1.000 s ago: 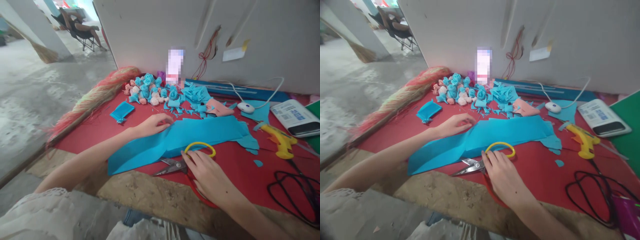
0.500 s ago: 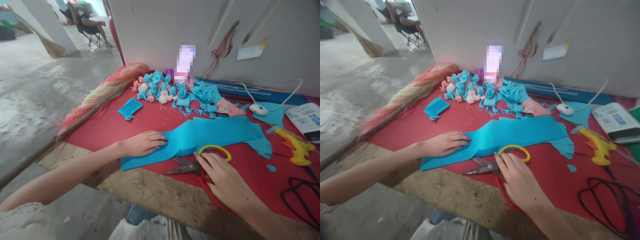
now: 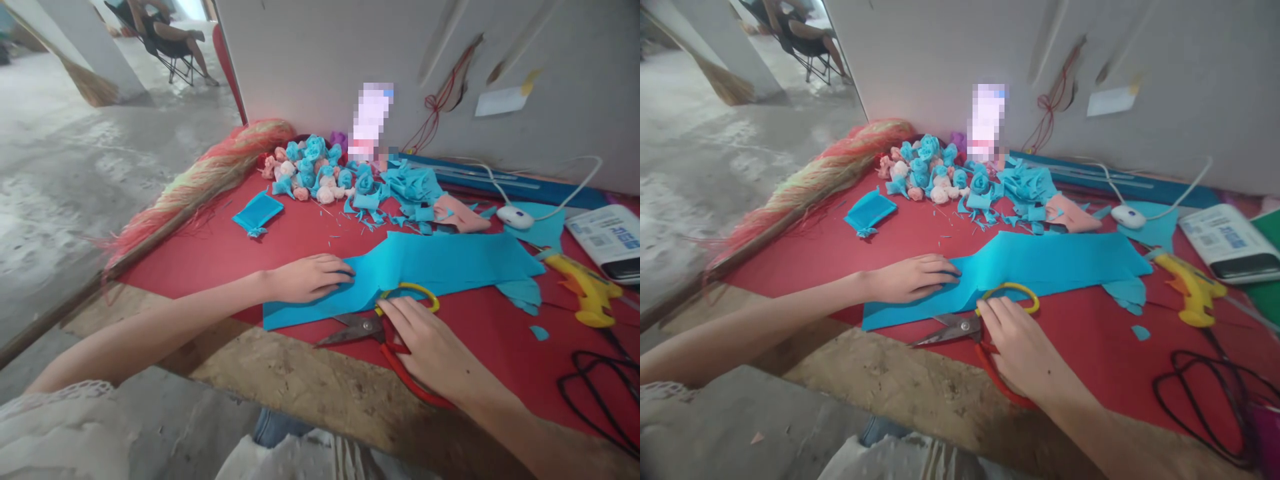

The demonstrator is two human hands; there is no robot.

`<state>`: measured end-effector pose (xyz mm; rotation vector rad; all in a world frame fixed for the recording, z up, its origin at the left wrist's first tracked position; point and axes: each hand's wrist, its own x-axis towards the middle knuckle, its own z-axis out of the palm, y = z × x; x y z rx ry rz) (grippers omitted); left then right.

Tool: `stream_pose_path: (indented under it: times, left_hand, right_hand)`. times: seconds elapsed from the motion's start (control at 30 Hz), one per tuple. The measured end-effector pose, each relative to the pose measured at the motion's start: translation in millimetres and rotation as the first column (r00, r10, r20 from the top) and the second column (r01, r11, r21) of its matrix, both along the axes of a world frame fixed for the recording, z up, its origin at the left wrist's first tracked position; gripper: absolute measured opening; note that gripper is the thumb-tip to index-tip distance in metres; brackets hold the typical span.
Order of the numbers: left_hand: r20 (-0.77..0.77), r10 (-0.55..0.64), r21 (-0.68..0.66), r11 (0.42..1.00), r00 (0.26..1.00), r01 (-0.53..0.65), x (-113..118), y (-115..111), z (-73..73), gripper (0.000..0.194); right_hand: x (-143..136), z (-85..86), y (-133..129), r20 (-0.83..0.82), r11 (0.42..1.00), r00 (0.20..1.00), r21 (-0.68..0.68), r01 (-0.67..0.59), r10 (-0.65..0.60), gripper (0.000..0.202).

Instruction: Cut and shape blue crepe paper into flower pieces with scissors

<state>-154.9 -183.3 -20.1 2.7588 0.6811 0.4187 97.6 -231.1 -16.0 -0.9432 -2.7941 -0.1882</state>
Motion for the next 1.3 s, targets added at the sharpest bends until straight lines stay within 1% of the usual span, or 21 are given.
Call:
stream_pose_path:
  times: [0.2, 0.5, 0.73, 0.83, 0.9, 1.07, 1.2, 1.3]
  left_hand:
    - [0.003, -0.009, 0.013, 1.000, 1.000, 0.009, -0.2, 2.1, -2.3, 0.034]
    - [-0.049, -0.008, 0.060, 0.998, 0.999, 0.011, -0.6, 2.1, -2.9, 0.034]
    - [-0.078, -0.005, 0.078, 0.997, 0.997, 0.011, -1.1, 1.5, -3.3, 0.034]
    - [-0.081, -0.003, 0.081, 0.997, 0.997, 0.009, -0.9, 0.9, -3.1, 0.034]
    - [-0.083, 0.005, 0.083, 0.997, 0.997, 0.002, -0.6, 0.5, -2.9, 0.034]
    - [-0.097, 0.007, 0.096, 0.995, 0.995, 0.002, -0.6, -0.4, -2.5, 0.035]
    - [-0.118, 0.013, 0.099, 0.995, 0.993, -0.001, -1.0, -0.5, -2.9, 0.036]
    - [-0.125, 0.015, 0.102, 0.995, 0.992, -0.003, -1.1, -0.3, -3.3, 0.036]
  right_hand:
    - [-10.3, 0.7, 4.5, -0.022, 0.998, 0.998, -0.040, -0.051, 0.050, 0.042]
    - [-5.4, 5.6, 10.1, -0.028, 0.989, 0.999, -0.138, -0.049, 0.046, 0.032]
    - [-3.3, 7.8, 14.4, 0.060, 0.992, 0.995, -0.095, -0.080, 0.085, 0.034]
    - [-4.3, 6.4, 11.5, 0.127, 0.996, 0.990, -0.080, -0.049, 0.059, 0.037]
    - [-6.5, 5.1, 8.5, 0.164, 0.997, 0.986, -0.075, -0.012, 0.024, 0.036]
    - [-13.6, -0.3, 4.6, 0.211, 0.996, 0.977, -0.092, 0.024, -0.004, 0.025]
    - [-17.5, -2.7, 9.1, 0.227, 0.992, 0.974, -0.124, 0.012, 0.017, 0.030]
    - [-19.0, -0.5, 14.9, 0.234, 0.990, 0.971, -0.142, -0.018, 0.051, 0.033]
